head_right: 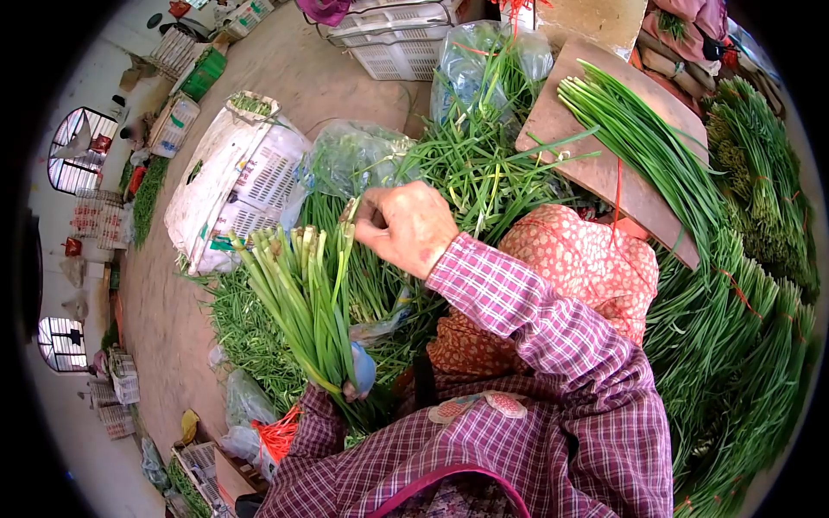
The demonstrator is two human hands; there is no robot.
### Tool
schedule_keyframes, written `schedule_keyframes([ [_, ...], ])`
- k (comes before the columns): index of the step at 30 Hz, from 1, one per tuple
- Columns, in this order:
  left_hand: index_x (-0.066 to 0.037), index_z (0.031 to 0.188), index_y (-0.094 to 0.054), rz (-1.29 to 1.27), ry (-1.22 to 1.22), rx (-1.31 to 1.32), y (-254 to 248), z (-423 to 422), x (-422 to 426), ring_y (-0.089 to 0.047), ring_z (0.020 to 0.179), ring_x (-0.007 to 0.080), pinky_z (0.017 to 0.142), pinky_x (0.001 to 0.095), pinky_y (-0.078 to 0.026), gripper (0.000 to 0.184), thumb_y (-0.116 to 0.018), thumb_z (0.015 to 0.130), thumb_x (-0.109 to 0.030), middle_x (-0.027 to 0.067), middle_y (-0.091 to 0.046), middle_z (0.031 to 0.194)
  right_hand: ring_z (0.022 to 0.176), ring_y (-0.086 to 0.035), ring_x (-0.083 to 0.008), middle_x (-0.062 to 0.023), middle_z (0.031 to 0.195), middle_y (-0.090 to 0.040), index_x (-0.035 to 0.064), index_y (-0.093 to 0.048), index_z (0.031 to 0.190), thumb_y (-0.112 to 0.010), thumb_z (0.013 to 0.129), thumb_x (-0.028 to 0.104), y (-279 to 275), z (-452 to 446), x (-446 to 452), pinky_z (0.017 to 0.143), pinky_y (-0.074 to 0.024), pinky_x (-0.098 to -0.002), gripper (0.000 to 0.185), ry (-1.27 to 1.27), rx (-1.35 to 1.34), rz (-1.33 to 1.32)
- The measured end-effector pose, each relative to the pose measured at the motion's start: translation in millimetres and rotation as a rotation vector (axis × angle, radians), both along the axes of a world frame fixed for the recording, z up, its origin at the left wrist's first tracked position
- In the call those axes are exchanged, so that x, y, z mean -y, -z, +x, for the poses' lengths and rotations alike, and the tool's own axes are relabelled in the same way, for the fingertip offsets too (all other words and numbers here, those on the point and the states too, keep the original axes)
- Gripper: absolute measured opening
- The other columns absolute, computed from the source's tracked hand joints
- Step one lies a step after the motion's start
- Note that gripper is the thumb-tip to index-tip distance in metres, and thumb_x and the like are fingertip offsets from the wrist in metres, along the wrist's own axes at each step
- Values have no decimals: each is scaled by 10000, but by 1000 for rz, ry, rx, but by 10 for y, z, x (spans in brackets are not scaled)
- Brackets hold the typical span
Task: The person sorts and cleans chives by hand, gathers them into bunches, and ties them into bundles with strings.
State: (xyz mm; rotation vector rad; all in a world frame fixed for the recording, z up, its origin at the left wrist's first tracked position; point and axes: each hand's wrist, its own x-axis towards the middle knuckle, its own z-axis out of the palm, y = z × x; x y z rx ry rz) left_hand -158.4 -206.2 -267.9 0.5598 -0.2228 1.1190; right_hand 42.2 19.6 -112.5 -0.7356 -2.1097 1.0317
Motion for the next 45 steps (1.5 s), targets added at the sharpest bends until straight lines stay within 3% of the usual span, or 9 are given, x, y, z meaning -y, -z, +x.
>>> schedule_keyframes([
  [6, -25, 1462, -203, 38, -9, -23, -135, 65, -108, -636, 900, 310, 736, 480, -502, 682, -528, 942, -326, 252, -581, 1160, 471, -577, -205, -67, 631, -606, 73, -560, 729, -591, 765, 187, 80, 279, -346, 461, -488, -354, 123, 331, 366, 516],
  [12, -35, 1469, -184, 79, -6, -38, -211, 123, -207, -635, 867, 281, 695, 440, -509, 725, -571, 921, -309, 234, -598, 1125, 539, -616, -204, -48, 633, -632, 127, -651, 799, -634, 836, 361, 375, 767, -831, 516, -500, -377, 238, 445, 840, 363],
  [15, -40, 1473, -174, 108, -7, -26, -228, 166, -248, -634, 851, 267, 675, 420, -512, 749, -593, 910, -301, 225, -607, 1108, 600, -651, -222, -69, 697, -679, 147, -684, 885, -636, 835, 321, 453, 712, -689, 567, -517, -410, 187, 354, 532, 308],
  [20, -60, 1486, -139, 102, -17, -55, -272, 220, -359, -617, 737, 223, 583, 353, -490, 842, -658, 861, -280, 176, -635, 1006, 1069, -599, -296, -166, 1185, -593, 60, -454, 1305, -671, 842, 353, 421, 377, -252, 905, -488, -384, 589, -82, -6, 66],
  [22, -66, 1493, -91, -3, -45, -100, -340, 223, -317, -607, 692, 223, 561, 356, -482, 903, -678, 839, -273, 161, -644, 949, 1049, -610, -275, -165, 1118, -609, 18, -523, 1221, -667, 849, 335, 210, 285, -69, 863, -496, -363, 509, -70, -132, -242],
  [29, -82, 1476, -137, -207, -75, -262, -232, 182, -200, -599, 633, 228, 571, 365, -476, 951, -730, 749, -237, 129, -650, 900, 872, -521, -230, -44, 938, -549, 109, -622, 840, -719, 719, 214, -339, 77, 216, 765, -446, -364, 187, 125, -12, 589],
  [32, -6, 1258, -488, -223, 33, -276, -149, 115, -187, -592, 844, 298, 729, 466, -463, 574, -733, 782, -213, 176, -622, 1032, 1005, -503, -250, -47, 1054, -552, 96, -625, 859, -723, 640, 146, -255, -76, 236, 905, -402, -402, 245, 131, 87, 631],
  [40, -8, 1148, -570, -177, -17, -292, -125, 165, -232, -607, 811, 268, 679, 425, -498, 461, -728, 794, -257, 147, -623, 978, 976, -527, -230, -64, 934, -566, 48, -646, 788, -695, 648, 152, -68, -164, 31, 947, -398, -440, 182, 161, 138, 781],
  [45, -29, 1063, -593, -160, -34, -307, -259, 197, -375, -595, 745, 202, 646, 366, -512, 363, -709, 817, -270, 95, -597, 924, 673, -591, -219, -62, 742, -586, 81, -575, 783, -674, 709, 160, -27, -38, -276, 799, -494, -438, 147, 302, 137, 811],
])
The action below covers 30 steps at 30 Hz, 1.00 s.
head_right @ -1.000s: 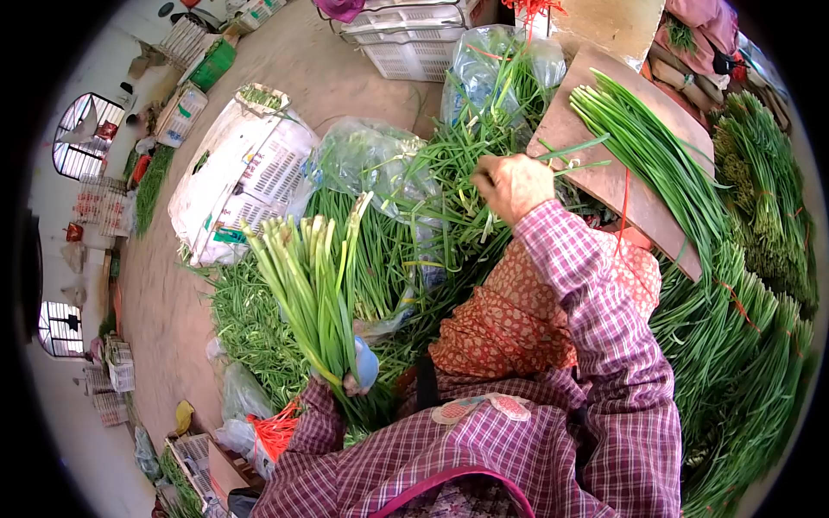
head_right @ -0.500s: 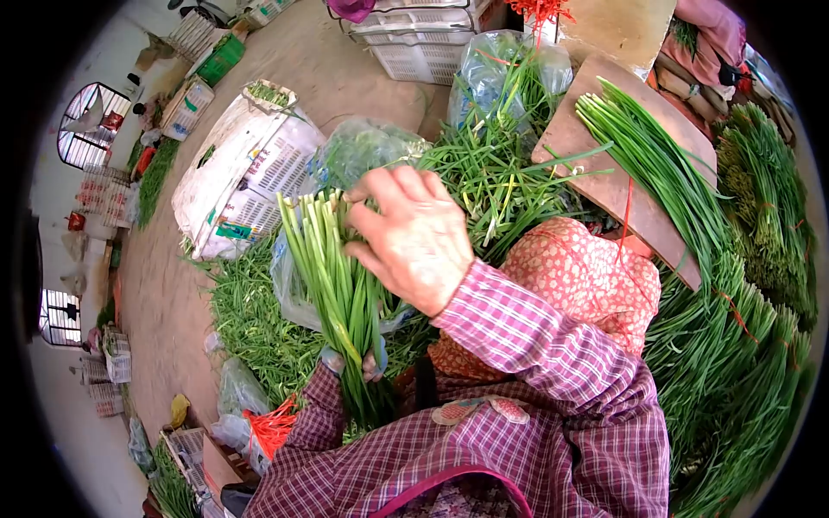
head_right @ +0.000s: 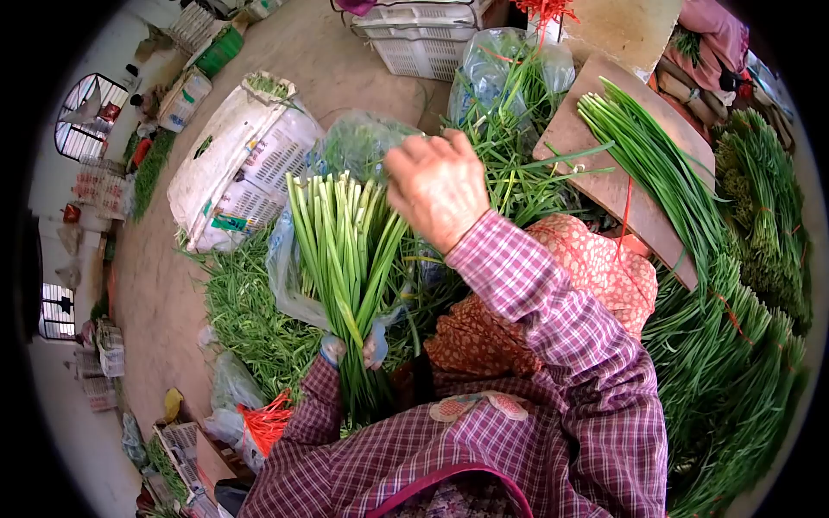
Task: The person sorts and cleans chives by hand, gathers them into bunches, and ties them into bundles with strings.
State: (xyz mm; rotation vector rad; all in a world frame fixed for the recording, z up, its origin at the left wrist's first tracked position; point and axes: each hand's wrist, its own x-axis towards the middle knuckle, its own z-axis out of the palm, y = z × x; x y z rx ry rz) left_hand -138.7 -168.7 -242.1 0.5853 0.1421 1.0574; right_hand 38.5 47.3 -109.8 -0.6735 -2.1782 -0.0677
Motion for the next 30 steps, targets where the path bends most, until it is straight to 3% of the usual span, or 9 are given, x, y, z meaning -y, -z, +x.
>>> schedule_keyframes([
  [3, -30, 1018, -600, 9, 8, -28, -19, 24, 22, -581, 696, 180, 620, 350, -512, 332, -702, 825, -281, 72, -582, 891, 476, -565, -207, -58, 641, -604, 105, -528, 777, -621, 822, 178, -79, 142, -233, 502, -517, -345, 127, 101, -65, -238],
  [7, -26, 1080, -574, 94, -16, -22, 63, 34, 50, -571, 659, 178, 601, 348, -507, 385, -690, 833, -298, 70, -573, 866, 537, -639, -182, -53, 738, -677, 117, -566, 864, -603, 882, 264, -195, 520, -699, 450, -497, -333, 153, 208, -212, -66],
  [11, -18, 1090, -541, -5, -72, -9, -42, 3, 139, -557, 645, 180, 586, 340, -492, 380, -675, 837, -268, 61, -553, 823, 550, -633, -165, -41, 751, -679, 135, -624, 914, -602, 896, 282, -161, 843, -896, 480, -510, -324, 149, 316, -9, -78],
  [13, -22, 1038, -547, -48, -88, -25, -31, -9, 123, -551, 638, 178, 576, 333, -484, 333, -673, 833, -252, 57, -545, 808, 638, -631, -177, -34, 796, -660, 133, -640, 900, -645, 856, 255, -201, 715, -544, 574, -529, -324, 130, 347, 176, -57],
  [15, -36, 1040, -543, 8, -40, -15, -10, 9, 78, -551, 642, 178, 574, 335, -487, 330, -675, 825, -248, 59, -544, 807, 799, -625, -188, -50, 966, -655, 132, -650, 945, -676, 814, 254, -261, 446, -213, 720, -540, -343, 181, -14, 76, 66],
  [17, -41, 1019, -547, 2, -31, -28, -13, 22, 50, -556, 651, 179, 567, 336, -487, 317, -679, 816, -247, 61, -545, 808, 938, -589, -183, -21, 1004, -634, 143, -654, 935, -722, 740, 246, -239, 164, 82, 879, -477, -392, 231, -232, 112, 58],
  [21, -30, 992, -572, 81, 23, -28, 104, 42, 34, -570, 650, 191, 563, 347, -502, 314, -692, 801, -248, 76, -558, 793, 1044, -498, -199, 9, 1028, -552, 136, -615, 813, -730, 651, 218, -162, -127, 321, 1002, -347, -451, 215, -449, 96, -39],
  [29, -46, 1108, -571, -2, -20, -42, 7, 97, 27, -582, 642, 172, 554, 344, -506, 381, -713, 813, -241, 75, -587, 815, 760, -554, -211, -21, 724, -517, 124, -579, 864, -559, 744, 166, -11, -220, 210, 843, -449, -435, 129, -280, 62, 42],
  [30, -47, 1115, -569, 29, 0, -31, 0, 105, 7, -581, 638, 163, 552, 344, -507, 376, -704, 820, -238, 70, -588, 817, 601, -529, -190, -12, 654, -493, 110, -538, 858, -560, 755, 111, -30, -215, 146, 640, -498, -372, 106, -279, 2, 105],
])
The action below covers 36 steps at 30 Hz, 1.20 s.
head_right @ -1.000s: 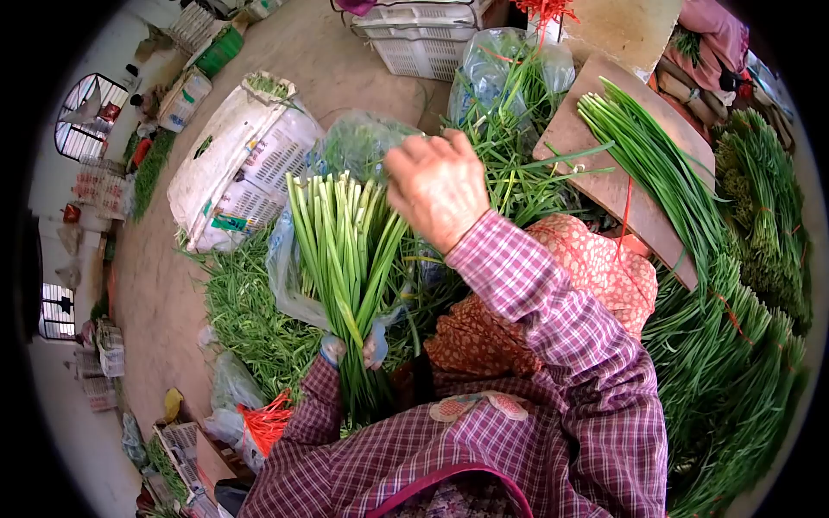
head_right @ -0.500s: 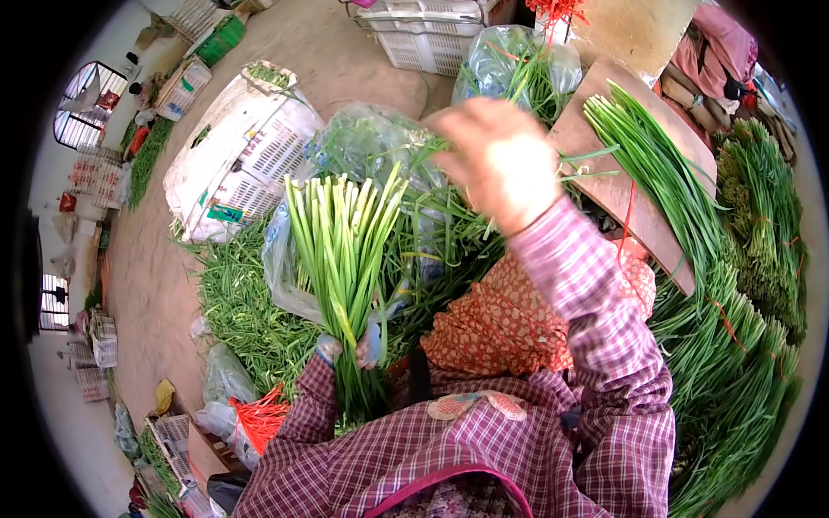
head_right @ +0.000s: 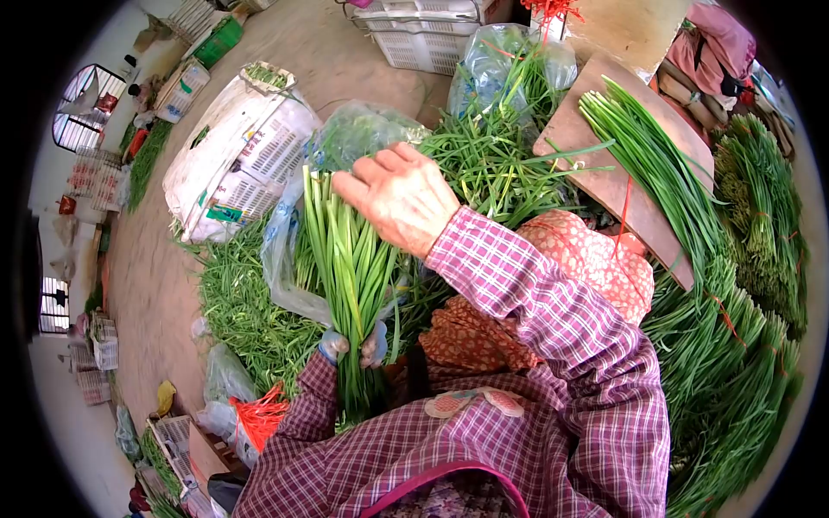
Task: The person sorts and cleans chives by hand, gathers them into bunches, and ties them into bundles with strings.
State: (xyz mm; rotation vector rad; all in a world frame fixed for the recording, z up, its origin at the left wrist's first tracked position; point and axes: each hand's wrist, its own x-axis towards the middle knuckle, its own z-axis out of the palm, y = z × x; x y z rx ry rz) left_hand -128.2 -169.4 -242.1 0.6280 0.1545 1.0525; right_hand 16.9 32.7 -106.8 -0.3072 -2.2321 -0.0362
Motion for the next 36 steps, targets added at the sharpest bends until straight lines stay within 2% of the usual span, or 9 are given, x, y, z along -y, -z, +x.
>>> schedule_keyframes([
  [4, -47, 1144, -554, 39, 0, 83, 60, 21, 12, -577, 651, 166, 570, 344, -509, 382, -684, 836, -231, 63, -594, 831, 416, -432, -139, -20, 585, -455, 93, -462, 815, -552, 789, 8, 19, 103, -296, 308, -369, -268, 126, 136, -61, -25],
  [6, -45, 1142, -559, 0, 13, 60, 74, -71, 91, -578, 659, 176, 575, 345, -508, 374, -681, 837, -224, 67, -599, 839, 538, -614, -175, -62, 721, -630, 88, -562, 881, -599, 880, 139, -122, 305, -454, 493, -563, -284, 63, 272, -61, -108],
  [10, 6, 1058, -603, -180, -94, 4, 337, -291, 365, -583, 623, 219, 536, 364, -492, 302, -677, 794, -120, 97, -623, 805, 546, -613, -190, -42, 731, -650, 135, -570, 879, -592, 897, 251, -175, 881, -966, 448, -481, -320, 119, 559, -119, -67],
  [12, 49, 1071, -613, -222, -163, 48, 268, -266, 316, -593, 582, 243, 484, 369, -477, 349, -668, 741, -52, 130, -650, 802, 474, -537, -143, -19, 659, -635, 150, -586, 882, -545, 933, 320, -127, 1201, -1086, 441, -445, -311, 182, 900, 248, -250],
  [17, 39, 1009, -624, -79, -170, -81, 170, -413, 15, -620, 620, 244, 560, 354, -533, 282, -633, 821, -172, 139, -656, 823, 771, -635, -220, -169, 1008, -626, 184, -539, 1245, -586, 829, 572, 350, 1357, -858, 695, -545, -413, 571, 998, 658, -576],
  [20, 31, 1204, -524, -197, -240, -115, 115, -318, -254, -656, 753, 238, 689, 389, -561, 426, -596, 802, -91, 140, -656, 906, 1282, -417, -369, -262, 1373, -427, -17, -245, 1428, -600, 801, 615, 383, 971, -422, 1041, -377, -472, 958, 115, 237, -1175],
  [24, 45, 1166, -529, -263, -779, -667, -1026, 409, -747, -631, 896, 223, 763, 333, -547, 411, -661, 789, -50, 120, -631, 981, 1320, -343, -358, -273, 1430, -317, -12, -37, 1463, -722, 766, 496, 203, 359, 26, 1093, -307, -434, 1102, -518, -23, -1638],
  [31, 35, 1422, -119, 133, -833, -1383, -1120, 922, -1157, -488, 1190, 304, 994, 383, -416, 1054, -821, 680, -222, 227, -421, 1317, 1188, -485, -264, -172, 1273, -504, -14, -285, 1386, -804, 697, 408, 197, 405, -222, 1045, -376, -382, 960, -319, -202, -1748],
  [36, 11, 1457, 97, 523, -748, -1294, -1183, 974, -1237, -522, 1145, 279, 933, 361, -461, 1144, -783, 741, -143, 215, -438, 1323, 821, -650, -233, -147, 971, -660, 2, -592, 1139, -636, 812, 401, 293, 765, -661, 741, -555, -366, 517, -602, -271, -2083],
])
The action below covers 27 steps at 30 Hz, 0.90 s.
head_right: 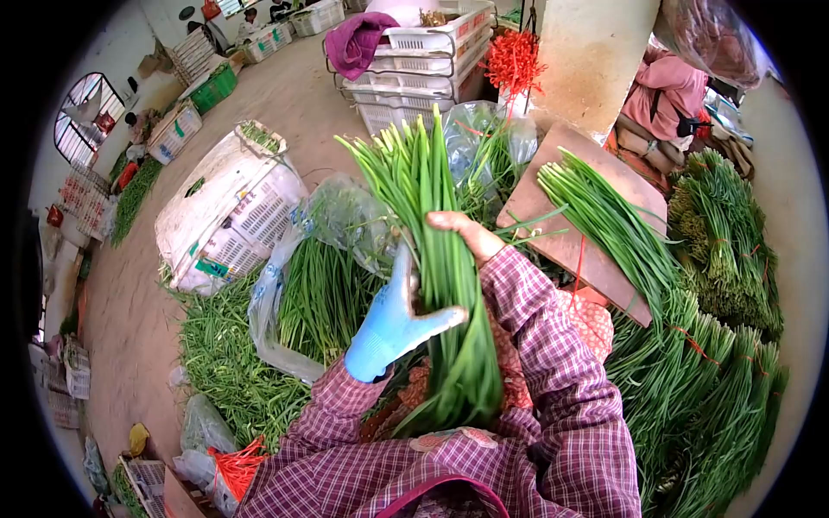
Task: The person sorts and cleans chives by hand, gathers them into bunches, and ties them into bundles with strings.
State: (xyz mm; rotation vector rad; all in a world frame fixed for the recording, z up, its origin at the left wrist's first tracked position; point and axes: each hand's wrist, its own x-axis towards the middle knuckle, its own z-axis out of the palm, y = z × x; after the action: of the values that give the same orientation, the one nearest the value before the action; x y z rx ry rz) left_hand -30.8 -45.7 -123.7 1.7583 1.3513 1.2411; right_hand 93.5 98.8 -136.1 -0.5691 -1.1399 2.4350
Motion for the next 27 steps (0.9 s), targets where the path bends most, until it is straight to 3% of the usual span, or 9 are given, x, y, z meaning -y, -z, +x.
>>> schedule_keyframes([
  [1, 42, 1456, -1, -229, 102, 289, -103, 0, 73, -528, 1169, 348, 900, 411, -489, 1162, -797, 715, -366, 325, -335, 1392, 812, -644, -222, -118, 1044, -653, 5, -569, 1177, -633, 804, 393, -80, 52, 7, 721, -558, -367, 542, 13, -46, 7],
  [3, 7, 1469, -95, -451, 156, 332, -305, -148, 183, -572, 1117, 296, 811, 374, -545, 1084, -803, 720, -328, 314, -311, 1417, 799, -641, -202, -79, 1091, -640, 6, -530, 1223, -630, 799, 405, -199, 167, 3, 687, -559, -347, 591, -58, -117, 27],
  [5, 6, 1440, -232, -477, 170, 473, -339, -369, 217, -667, 895, 229, 725, 286, -578, 863, -748, 789, -229, 215, -596, 1180, 780, -645, -195, -58, 1124, -611, 27, -476, 1282, -649, 780, 417, -228, 277, 95, 656, -562, -319, 658, -61, -101, -5],
  [7, -20, 1414, -309, -430, 114, 451, -233, -688, 172, -673, 861, 232, 739, 321, -565, 752, -653, 850, -379, 184, -655, 1062, 775, -649, -201, -80, 1137, -600, 25, -472, 1285, -673, 764, 416, -165, 324, 96, 662, -567, -334, 682, -137, -136, 53],
  [10, -44, 1403, -342, -219, 74, 615, -103, -912, -3, -606, 1058, 297, 929, 493, -477, 873, -569, 802, -636, 181, -593, 1204, 1002, -626, -256, -154, 1237, -551, 30, -380, 1369, -695, 776, 301, -128, 242, 298, 753, -566, -383, 724, -136, -231, 16],
  [13, -46, 1408, -338, -40, 105, 900, -108, -789, -206, -526, 1173, 341, 992, 517, -424, 942, -564, 766, -698, 199, -510, 1307, 1140, -555, -293, -213, 1306, -499, 34, -294, 1417, -700, 774, 248, -142, 96, 454, 859, -538, -445, 789, -259, -204, 44],
  [21, 11, 1410, -297, -34, 487, 1281, -25, -699, -279, -489, 1211, 369, 1023, 474, -419, 796, -586, 853, -479, 225, -411, 1390, 1299, -381, -273, -186, 1402, -408, -8, -213, 1449, -683, 844, 401, -14, 149, 537, 1094, -285, -386, 868, -308, 179, 519],
  [26, 31, 1322, -421, -139, 148, 1227, 96, -748, -277, -585, 1090, 329, 966, 447, -467, 624, -599, 839, -321, 210, -551, 1251, 1274, -412, -288, -244, 1386, -388, -100, -212, 1404, -689, 834, 419, -512, 77, 621, 1065, -344, -386, 907, -23, 156, 635],
  [27, 34, 1323, -420, -146, 124, 1216, 92, -733, -293, -578, 1103, 327, 973, 444, -461, 618, -593, 843, -315, 211, -540, 1266, 1219, -476, -280, -241, 1310, -477, -105, -218, 1397, -694, 825, 428, -548, 45, 655, 1032, -380, -373, 915, 58, 300, 897],
])
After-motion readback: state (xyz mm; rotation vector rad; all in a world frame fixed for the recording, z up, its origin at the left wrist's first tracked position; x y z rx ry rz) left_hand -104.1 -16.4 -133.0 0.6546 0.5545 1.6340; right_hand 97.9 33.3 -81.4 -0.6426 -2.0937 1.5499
